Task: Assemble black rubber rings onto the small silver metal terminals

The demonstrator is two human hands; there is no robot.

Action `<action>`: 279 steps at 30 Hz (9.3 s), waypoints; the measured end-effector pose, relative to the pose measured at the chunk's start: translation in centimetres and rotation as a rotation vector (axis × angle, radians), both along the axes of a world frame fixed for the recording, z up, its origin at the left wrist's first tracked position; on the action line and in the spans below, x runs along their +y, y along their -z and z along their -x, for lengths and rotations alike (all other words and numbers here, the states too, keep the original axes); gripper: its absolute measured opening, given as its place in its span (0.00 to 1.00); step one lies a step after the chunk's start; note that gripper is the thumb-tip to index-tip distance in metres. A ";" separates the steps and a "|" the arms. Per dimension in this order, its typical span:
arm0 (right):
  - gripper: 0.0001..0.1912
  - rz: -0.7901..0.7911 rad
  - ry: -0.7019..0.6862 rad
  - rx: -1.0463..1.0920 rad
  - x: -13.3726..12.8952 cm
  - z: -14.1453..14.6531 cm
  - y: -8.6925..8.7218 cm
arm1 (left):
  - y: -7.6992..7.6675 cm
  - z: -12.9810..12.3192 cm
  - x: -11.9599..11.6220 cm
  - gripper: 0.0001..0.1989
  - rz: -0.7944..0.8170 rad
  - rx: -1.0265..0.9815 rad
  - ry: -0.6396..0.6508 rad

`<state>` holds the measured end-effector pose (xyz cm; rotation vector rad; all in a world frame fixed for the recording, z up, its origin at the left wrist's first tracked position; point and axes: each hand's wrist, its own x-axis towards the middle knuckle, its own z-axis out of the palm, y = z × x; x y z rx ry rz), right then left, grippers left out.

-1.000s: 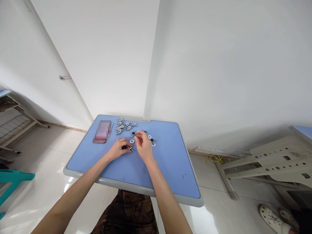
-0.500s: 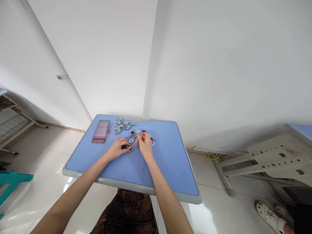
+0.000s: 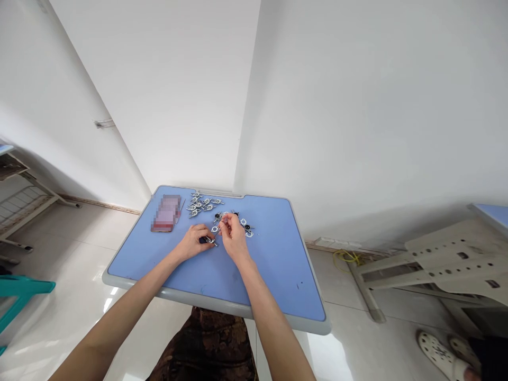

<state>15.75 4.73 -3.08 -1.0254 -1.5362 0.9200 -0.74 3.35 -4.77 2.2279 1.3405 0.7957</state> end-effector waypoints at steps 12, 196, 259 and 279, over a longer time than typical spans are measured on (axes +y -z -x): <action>0.07 -0.347 0.044 -0.360 0.1 -0.2 -0.2 | -0.2 0.0 0.0 0.05 0.028 -0.014 -0.004; 0.11 -0.360 -0.119 -0.301 0.7 0.7 -1.4 | 0.0 -0.1 -0.1 0.04 0.007 -0.034 -0.041; 0.19 0.473 -0.352 -0.074 -0.2 -0.2 -1.2 | -1.1 1.7 0.4 0.12 0.072 -0.505 0.030; 0.10 0.162 -0.033 -0.175 -0.8 0.8 -1.4 | -0.8 1.1 0.2 0.14 0.064 -0.522 0.026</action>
